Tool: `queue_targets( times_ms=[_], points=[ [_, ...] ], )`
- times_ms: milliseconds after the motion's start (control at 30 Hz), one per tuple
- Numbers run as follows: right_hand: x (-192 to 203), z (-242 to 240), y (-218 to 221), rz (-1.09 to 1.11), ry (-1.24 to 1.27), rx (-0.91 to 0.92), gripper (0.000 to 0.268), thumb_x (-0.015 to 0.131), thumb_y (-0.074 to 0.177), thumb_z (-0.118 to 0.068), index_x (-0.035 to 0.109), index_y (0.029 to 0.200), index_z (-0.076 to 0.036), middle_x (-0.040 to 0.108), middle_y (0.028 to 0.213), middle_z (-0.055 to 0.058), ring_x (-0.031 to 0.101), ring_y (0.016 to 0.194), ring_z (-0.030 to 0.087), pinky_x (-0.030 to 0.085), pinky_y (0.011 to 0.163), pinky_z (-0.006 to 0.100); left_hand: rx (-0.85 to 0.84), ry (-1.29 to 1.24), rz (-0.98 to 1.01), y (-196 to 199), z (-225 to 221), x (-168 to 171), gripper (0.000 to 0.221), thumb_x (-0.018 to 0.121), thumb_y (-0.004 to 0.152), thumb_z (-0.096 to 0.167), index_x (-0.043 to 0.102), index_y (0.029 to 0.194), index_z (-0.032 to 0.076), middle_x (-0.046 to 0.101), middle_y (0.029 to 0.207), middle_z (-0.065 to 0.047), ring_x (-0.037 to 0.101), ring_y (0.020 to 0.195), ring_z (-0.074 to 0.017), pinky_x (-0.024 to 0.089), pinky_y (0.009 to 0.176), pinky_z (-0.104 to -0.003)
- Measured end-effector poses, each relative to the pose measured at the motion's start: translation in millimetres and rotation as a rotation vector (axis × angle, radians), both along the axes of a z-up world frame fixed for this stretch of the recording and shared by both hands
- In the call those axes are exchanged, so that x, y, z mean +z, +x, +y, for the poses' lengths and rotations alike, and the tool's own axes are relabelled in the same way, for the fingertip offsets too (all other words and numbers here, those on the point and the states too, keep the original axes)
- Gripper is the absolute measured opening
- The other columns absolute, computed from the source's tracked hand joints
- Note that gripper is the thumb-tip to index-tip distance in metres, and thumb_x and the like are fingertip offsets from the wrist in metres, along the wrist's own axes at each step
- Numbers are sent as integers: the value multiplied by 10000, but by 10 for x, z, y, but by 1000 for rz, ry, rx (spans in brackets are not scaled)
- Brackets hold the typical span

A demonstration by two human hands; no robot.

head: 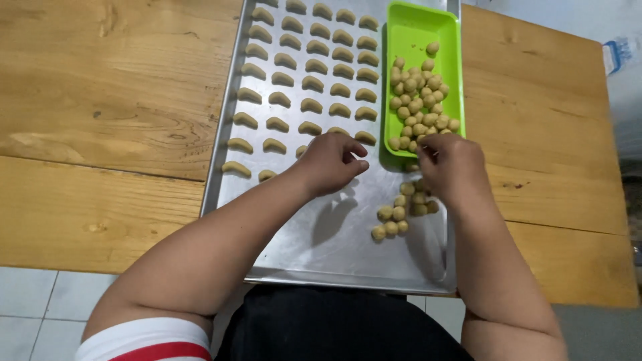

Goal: Shaping small balls of dough into crescent shapes and arranging them on a baking tray.

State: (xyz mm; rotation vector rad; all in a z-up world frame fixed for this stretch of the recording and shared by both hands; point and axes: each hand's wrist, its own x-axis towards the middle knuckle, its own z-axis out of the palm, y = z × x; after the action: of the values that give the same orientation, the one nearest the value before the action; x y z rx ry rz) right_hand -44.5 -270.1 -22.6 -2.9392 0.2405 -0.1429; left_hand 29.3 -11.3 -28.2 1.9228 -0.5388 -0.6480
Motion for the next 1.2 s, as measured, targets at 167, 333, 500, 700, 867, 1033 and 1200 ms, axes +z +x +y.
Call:
queue_targets(
  times_ms=[167,333,500,700,867,1033,1200],
  points=[
    [-597,-1201,169,-147,-76,-141,232,756,926,-294,795,1131,-193,727,853,15,735,747,210,594,698,346,9,114,-98,113,-522,-184,353,685,891,261,717,1163,37,745,917,-130,728,994,-323,580,883,-454],
    [-722,-1343,408,-107,59,-275,295,715,948,-360,788,1155,-163,748,866,43,739,852,309,586,750,442,55,299,-298,419,-809,-17,296,600,935,205,726,1072,-24,720,865,-178,737,943,-373,601,830,-471],
    [-775,-1412,590,-93,284,-348,217,734,905,-362,800,1026,-195,743,836,29,724,901,300,568,755,431,6,357,-295,482,-1040,-106,308,658,895,127,684,1062,-131,668,914,-251,719,945,-455,605,798,-559],
    [-599,-1346,752,-37,379,-361,287,734,907,-380,791,938,-101,723,776,92,720,843,324,560,719,425,42,351,-237,676,-1185,-244,352,625,904,166,647,1100,-126,662,950,-236,718,949,-457,602,764,-539],
    [-595,-1319,816,-32,439,-345,378,778,859,-420,720,824,-49,670,704,151,706,808,366,546,710,447,74,319,-243,621,-1149,-145,367,657,913,161,603,1136,-126,651,1007,-262,699,1003,-474,597,796,-546],
    [-782,-1549,817,-105,544,-342,386,727,937,-403,642,804,-50,609,661,130,675,761,305,522,663,404,44,236,-316,506,-1089,85,319,672,893,130,604,1090,-111,660,932,-229,712,942,-444,598,765,-511],
    [-454,-1772,424,-364,797,-210,256,657,1048,-212,607,866,-39,491,629,63,527,606,167,426,544,274,34,56,-301,140,-1128,571,274,636,869,80,593,1063,-109,663,861,-233,700,905,-443,567,769,-516]
  ],
)
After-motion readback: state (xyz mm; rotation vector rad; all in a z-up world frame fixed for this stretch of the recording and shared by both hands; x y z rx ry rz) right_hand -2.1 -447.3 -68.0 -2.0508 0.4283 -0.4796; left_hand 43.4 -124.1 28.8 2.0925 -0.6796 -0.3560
